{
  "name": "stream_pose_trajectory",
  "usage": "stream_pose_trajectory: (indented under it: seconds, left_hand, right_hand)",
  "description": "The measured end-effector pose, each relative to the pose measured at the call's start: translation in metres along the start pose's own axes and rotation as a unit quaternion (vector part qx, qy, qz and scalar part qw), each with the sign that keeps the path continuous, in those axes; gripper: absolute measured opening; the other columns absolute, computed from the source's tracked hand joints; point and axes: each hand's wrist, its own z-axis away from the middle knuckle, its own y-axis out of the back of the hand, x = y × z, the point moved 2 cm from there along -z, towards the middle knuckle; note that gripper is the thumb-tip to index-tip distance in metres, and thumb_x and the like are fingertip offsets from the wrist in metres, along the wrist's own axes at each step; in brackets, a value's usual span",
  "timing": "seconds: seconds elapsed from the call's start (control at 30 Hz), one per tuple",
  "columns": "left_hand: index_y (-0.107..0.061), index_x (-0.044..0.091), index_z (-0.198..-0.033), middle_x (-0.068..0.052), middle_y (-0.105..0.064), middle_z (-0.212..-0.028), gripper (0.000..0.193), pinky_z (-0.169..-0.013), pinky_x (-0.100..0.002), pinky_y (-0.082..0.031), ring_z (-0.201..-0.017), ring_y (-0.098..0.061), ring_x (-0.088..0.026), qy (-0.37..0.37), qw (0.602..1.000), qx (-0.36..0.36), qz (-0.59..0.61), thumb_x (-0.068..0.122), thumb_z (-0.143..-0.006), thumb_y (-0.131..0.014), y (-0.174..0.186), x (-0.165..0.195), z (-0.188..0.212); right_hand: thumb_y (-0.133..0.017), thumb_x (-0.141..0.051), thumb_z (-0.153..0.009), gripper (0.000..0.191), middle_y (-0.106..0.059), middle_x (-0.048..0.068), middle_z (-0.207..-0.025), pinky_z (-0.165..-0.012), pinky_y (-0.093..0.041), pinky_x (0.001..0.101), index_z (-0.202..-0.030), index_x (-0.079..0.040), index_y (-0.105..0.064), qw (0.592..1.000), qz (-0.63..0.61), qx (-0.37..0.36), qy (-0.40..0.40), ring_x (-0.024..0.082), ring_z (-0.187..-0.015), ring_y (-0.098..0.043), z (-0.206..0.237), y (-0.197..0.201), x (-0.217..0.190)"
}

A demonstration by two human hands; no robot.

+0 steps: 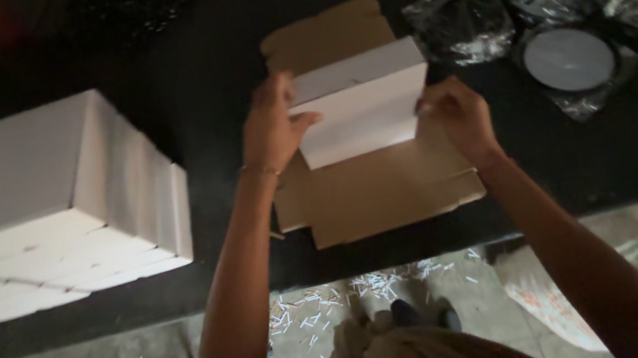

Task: The person assembles small white cardboard boxes by folding flat pieces into shape, inserting a plastic-wrapped circular item into each, and stacking the finished boxes on a pile. The process is repeated multiple times in a consistent sequence.

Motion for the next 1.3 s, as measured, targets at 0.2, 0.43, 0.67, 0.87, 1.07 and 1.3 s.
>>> stream_pose_trajectory:
  seconds: [0.2,0.43,0.67,0.87,1.07,1.3]
  left_hand:
    - [-0.042,0.015,-0.149,-0.013,-0.053,-0.147,0.086,-0.106,-0.045,-0.049,-0.132,-0.052,-0.036,-0.094,0.994,0.042,-0.032,0.024,-0.077,-0.089,0.001,0.015,0.013]
    - [-0.052,0.023,-0.146,0.001,-0.053,-0.15,0.064,-0.101,-0.041,-0.052,-0.141,-0.051,-0.022,-0.103,0.978,0.019,-0.178,0.011,-0.085,-0.068,0.042,0.086,0.088]
    - [-0.061,0.021,-0.145,0.002,-0.044,-0.153,0.045,-0.13,-0.058,-0.029,-0.15,-0.037,-0.024,-0.153,0.896,0.256,-0.329,0.005,-0.103,-0.069,0.185,0.076,0.127]
    - [-0.054,0.023,-0.151,-0.002,-0.038,-0.166,0.078,-0.132,-0.066,-0.015,-0.16,-0.029,-0.031,0.042,0.915,0.251,-0.314,0.006,-0.075,-0.063,0.264,0.051,0.149]
    - [-0.052,0.015,-0.146,-0.006,-0.051,-0.147,0.066,-0.129,-0.064,-0.019,-0.148,-0.04,-0.03,0.076,0.921,0.281,-0.26,0.045,-0.091,-0.071,0.25,0.001,0.138]
    - [-0.061,0.021,-0.13,0.0,-0.057,-0.138,0.044,-0.132,-0.059,-0.021,-0.14,-0.047,-0.022,0.041,0.918,0.28,-0.278,0.036,-0.091,-0.071,0.25,-0.053,0.129]
  right_hand:
    - [-0.055,-0.019,-0.095,0.031,-0.073,0.01,-0.105,-0.08,-0.059,0.0397,-0.119,-0.005,-0.068,0.913,-0.15,-0.264,-0.274,0.024,-0.092,-0.073,0.078,0.023,-0.009]
    - [-0.057,-0.039,-0.095,0.049,-0.073,0.014,-0.127,-0.102,-0.055,0.0467,-0.13,-0.005,-0.068,0.743,-0.268,-0.469,-0.395,0.031,-0.112,-0.072,0.025,0.012,-0.056]
    - [-0.059,-0.044,-0.098,0.054,-0.065,0.012,-0.135,-0.108,-0.05,0.0451,-0.137,-0.006,-0.061,0.811,-0.488,-0.308,-0.093,0.028,-0.122,-0.064,-0.077,-0.083,-0.168]
    - [-0.061,-0.048,-0.101,0.058,-0.058,0.01,-0.142,-0.114,-0.045,0.0437,-0.142,-0.007,-0.055,0.816,-0.468,-0.339,0.007,0.026,-0.131,-0.056,-0.171,-0.247,-0.247]
    - [-0.059,-0.054,-0.094,0.059,-0.057,0.006,-0.137,-0.11,-0.041,0.0429,-0.14,-0.017,-0.051,0.863,-0.297,-0.395,-0.105,0.024,-0.13,-0.053,-0.186,-0.376,-0.271]
    - [-0.05,-0.06,-0.093,0.073,-0.053,0.006,-0.145,-0.114,-0.034,0.0424,-0.151,-0.016,-0.044,0.885,-0.254,-0.366,-0.139,0.021,-0.136,-0.048,-0.186,-0.395,-0.282]
